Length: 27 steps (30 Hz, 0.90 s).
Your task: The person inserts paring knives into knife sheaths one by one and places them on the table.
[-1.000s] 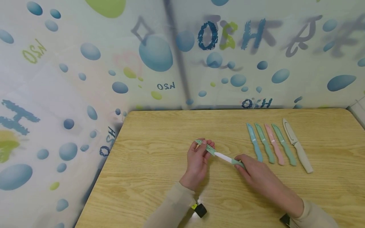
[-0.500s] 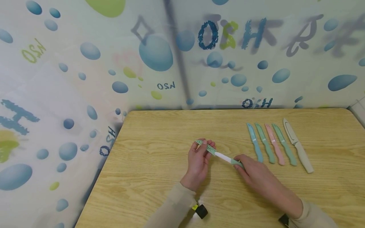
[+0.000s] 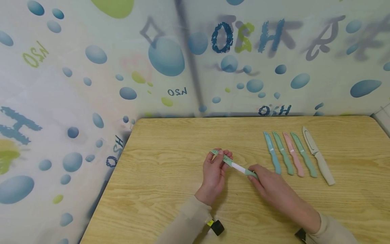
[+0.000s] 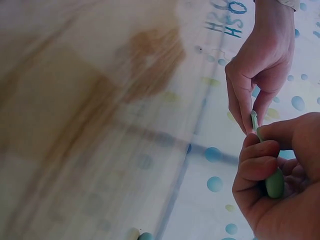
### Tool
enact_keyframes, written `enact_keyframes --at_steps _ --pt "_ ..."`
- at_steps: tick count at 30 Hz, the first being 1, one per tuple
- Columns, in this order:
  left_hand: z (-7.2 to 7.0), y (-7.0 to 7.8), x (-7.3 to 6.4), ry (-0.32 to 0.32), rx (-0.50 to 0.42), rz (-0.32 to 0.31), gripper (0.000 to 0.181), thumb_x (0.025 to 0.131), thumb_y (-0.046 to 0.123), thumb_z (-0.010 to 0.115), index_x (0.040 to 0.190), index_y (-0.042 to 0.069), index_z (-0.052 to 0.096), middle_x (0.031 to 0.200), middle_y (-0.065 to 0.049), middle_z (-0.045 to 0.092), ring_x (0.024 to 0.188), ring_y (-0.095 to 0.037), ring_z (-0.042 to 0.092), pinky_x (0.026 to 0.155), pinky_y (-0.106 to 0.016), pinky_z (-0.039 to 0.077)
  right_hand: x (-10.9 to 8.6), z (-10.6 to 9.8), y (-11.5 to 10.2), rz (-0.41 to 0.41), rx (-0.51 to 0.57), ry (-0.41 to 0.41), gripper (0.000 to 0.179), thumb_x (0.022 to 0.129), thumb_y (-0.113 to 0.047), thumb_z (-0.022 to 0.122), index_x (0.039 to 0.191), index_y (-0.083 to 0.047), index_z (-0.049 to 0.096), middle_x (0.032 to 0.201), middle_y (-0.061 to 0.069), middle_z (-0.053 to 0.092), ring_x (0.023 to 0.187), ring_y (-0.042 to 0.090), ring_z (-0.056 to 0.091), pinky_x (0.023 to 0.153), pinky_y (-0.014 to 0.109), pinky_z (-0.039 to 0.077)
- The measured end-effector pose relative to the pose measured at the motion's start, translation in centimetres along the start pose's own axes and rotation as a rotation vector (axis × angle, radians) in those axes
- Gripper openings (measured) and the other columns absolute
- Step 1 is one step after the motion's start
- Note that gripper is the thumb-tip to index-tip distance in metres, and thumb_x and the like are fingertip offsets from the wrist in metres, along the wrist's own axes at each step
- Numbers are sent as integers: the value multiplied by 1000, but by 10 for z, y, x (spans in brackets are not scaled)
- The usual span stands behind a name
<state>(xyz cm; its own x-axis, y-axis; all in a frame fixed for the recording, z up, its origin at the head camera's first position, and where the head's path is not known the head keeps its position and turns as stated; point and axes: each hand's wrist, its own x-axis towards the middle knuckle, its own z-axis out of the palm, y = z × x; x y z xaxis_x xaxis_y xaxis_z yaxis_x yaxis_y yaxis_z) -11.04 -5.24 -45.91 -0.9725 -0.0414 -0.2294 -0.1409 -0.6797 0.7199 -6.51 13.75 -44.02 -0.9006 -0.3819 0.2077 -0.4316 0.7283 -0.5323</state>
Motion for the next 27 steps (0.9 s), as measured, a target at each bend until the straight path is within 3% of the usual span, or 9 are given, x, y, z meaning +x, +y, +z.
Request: enact_keyframes --at_steps 11,27 --pt "4 -2 0 10 -11 7 19 108 5 53 123 -6 51 103 -10 69 101 -20 73 100 -36 56 2 0 -2 -12 1 20 17 99 -8 70 115 -6 62 84 -6 58 66 4 44 53 22 40" --pt "9 -3 -2 31 -20 11 4 108 6 54 112 5 56 102 -9 69 100 -21 73 99 -34 57 3 -1 -2 -12 23 21 15 101 -7 68 114 -7 62 81 -8 54 65 4 43 53 21 39"
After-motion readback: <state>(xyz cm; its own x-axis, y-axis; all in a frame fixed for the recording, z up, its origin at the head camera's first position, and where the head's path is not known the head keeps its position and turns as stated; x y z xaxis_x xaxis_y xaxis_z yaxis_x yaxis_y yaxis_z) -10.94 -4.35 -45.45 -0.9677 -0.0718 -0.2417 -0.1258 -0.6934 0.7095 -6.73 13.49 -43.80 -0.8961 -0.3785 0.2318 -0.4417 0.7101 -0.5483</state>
